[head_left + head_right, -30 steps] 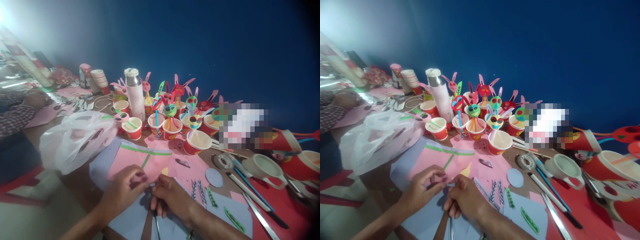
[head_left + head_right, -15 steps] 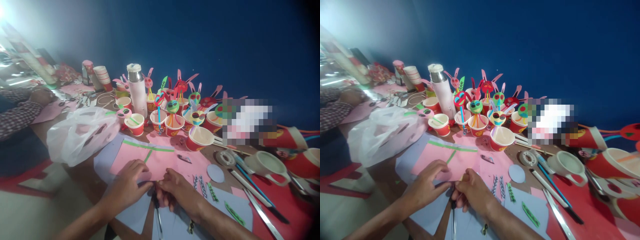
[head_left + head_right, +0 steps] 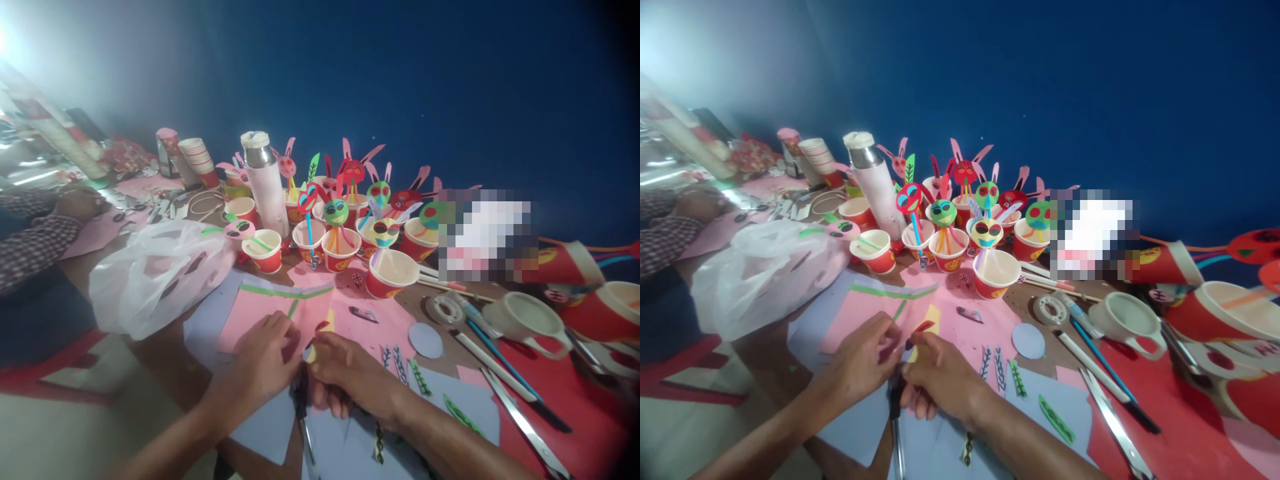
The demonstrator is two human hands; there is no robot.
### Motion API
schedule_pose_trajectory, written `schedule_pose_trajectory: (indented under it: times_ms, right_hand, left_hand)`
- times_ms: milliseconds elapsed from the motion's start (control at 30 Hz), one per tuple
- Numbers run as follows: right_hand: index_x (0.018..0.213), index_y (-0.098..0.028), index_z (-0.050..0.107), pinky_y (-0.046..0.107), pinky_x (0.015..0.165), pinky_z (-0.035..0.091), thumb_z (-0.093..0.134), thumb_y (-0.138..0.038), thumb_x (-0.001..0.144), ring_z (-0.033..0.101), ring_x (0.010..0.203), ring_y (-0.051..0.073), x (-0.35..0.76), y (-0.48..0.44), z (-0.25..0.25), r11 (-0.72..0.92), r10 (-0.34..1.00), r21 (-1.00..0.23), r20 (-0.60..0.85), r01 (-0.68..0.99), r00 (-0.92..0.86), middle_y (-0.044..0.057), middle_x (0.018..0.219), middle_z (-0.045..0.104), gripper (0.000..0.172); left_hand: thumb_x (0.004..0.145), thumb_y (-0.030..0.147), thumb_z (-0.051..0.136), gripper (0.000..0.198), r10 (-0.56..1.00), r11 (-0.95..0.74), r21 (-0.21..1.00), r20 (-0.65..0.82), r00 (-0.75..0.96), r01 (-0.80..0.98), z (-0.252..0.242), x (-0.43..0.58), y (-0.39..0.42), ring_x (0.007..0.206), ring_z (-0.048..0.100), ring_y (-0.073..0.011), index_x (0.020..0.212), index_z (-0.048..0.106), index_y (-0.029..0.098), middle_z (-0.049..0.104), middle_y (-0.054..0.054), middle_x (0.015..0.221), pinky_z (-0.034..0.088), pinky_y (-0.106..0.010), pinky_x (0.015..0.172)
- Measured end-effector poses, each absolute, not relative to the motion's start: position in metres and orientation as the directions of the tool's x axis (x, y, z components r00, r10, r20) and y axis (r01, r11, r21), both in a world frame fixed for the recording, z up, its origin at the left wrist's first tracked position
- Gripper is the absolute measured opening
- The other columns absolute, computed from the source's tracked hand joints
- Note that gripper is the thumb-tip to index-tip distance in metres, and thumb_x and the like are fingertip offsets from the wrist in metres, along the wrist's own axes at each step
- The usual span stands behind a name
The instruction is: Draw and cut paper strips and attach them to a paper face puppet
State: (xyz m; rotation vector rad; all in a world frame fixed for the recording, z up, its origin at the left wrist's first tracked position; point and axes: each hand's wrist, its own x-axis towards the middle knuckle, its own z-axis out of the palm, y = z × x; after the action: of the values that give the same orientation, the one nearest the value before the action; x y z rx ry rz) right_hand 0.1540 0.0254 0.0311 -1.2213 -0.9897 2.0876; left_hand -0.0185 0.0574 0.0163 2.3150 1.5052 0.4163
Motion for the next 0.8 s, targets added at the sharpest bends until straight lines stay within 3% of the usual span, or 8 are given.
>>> schedule_pose_trajectory:
  times_ms: [133, 400, 567, 800]
  right_hand:
    - [0.123, -0.011, 0.037, 0.018, 0.036, 0.033, 0.055, -0.035, 0.075, 0.046, 0.036, 0.006, 0.162, 0.021, 0.029, -0.613, 0.733, -0.786, -0.531, -0.076, -0.425, -0.003, 0.056, 0.064, 0.057]
    - [0.123, -0.008, 0.038, 0.016, 0.036, 0.034, 0.051, -0.03, 0.078, 0.05, 0.036, 0.007, 0.151, 0.019, 0.031, -0.658, 0.736, -0.728, -0.569, -0.192, -0.368, 0.003, 0.059, 0.068, 0.052]
    - [0.097, -0.012, 0.052, 0.016, 0.036, 0.033, 0.056, -0.033, 0.074, 0.05, 0.036, 0.006, 0.142, 0.023, 0.027, -0.645, 0.761, -0.698, -0.55, -0.311, -0.345, 0.002, 0.061, 0.067, 0.031]
    - [0.083, -0.017, 0.048, 0.015, 0.034, 0.03, 0.051, -0.018, 0.069, 0.047, 0.034, 0.005, 0.133, 0.036, 0.025, -0.675, 0.736, -0.687, -0.598, -0.27, -0.316, -0.003, 0.053, 0.063, 0.014]
  left_hand:
    - [0.076, 0.018, 0.047, 0.008, 0.928, -0.354, 0.452, 0.058, 0.369, 0.819, 0.015, -0.021, 0.06, 0.068, 0.05, -0.0152, 0.072, 0.041, 0.022, 0.05, 0.002, 0.073, 0.037, -0.025, 0.06]
    - [0.078, 0.018, 0.045, 0.007, 0.945, -0.318, 0.418, 0.067, 0.321, 0.851, 0.009, -0.015, 0.053, 0.065, 0.05, -0.0151, 0.073, 0.044, 0.022, 0.052, 0.002, 0.072, 0.033, -0.024, 0.058]
    - [0.077, 0.016, 0.045, 0.008, 0.949, -0.311, 0.417, 0.094, 0.299, 0.854, 0.007, -0.011, 0.047, 0.068, 0.051, -0.0169, 0.071, 0.046, 0.021, 0.052, 0.0, 0.069, 0.035, -0.026, 0.06]
    - [0.076, 0.016, 0.047, 0.008, 0.966, -0.258, 0.461, 0.129, 0.223, 0.849, 0.003, -0.008, 0.045, 0.069, 0.053, -0.017, 0.069, 0.048, 0.02, 0.054, 0.0, 0.068, 0.037, -0.025, 0.06]
